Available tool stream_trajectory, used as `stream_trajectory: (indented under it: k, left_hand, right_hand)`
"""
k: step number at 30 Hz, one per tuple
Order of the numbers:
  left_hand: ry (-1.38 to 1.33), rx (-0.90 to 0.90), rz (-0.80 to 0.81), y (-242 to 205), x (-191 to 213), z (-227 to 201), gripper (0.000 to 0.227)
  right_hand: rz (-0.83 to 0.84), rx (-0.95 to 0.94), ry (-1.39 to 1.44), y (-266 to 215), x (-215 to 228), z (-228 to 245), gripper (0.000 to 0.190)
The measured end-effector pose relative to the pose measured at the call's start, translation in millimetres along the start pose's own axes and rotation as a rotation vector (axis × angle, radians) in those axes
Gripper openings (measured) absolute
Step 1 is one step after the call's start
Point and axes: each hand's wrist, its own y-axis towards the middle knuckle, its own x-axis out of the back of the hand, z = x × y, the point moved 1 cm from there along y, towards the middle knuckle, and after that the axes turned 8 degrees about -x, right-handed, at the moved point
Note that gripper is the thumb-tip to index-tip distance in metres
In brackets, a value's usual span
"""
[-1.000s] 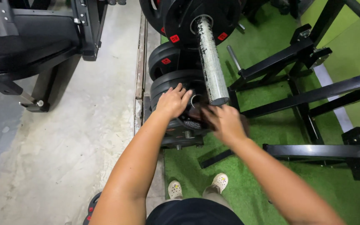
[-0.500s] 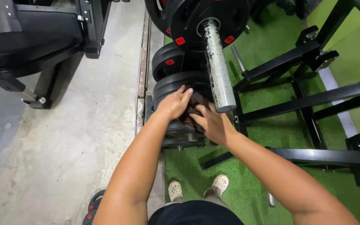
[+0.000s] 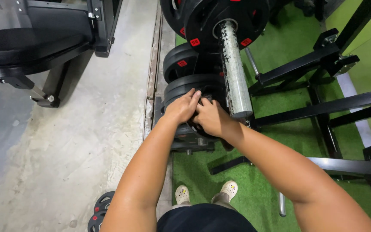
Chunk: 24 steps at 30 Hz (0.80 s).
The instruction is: The recorder cleans weight plates and a barbell using a spray bottle and a cloth.
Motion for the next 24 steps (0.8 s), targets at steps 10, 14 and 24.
stream_trajectory:
  k: [10, 14, 24]
  left_hand:
    - [0.253, 0.036, 0.046, -25, 3, -28, 0.064]
    - [0.264, -0.053, -0.011, -31, -10, -17, 0.074]
    - [0.177, -0.128, -0.218, -33, -47, 6, 0.066]
  right_hand:
    - [-0.006, -0.001, 0.211, -60, 21, -19, 0.039]
    - [-0.004, -0.152, 0.152, -107, 25, -33, 0.053]
    - [-0.348, -0.447, 0.246, -107, 19, -10, 0.074]
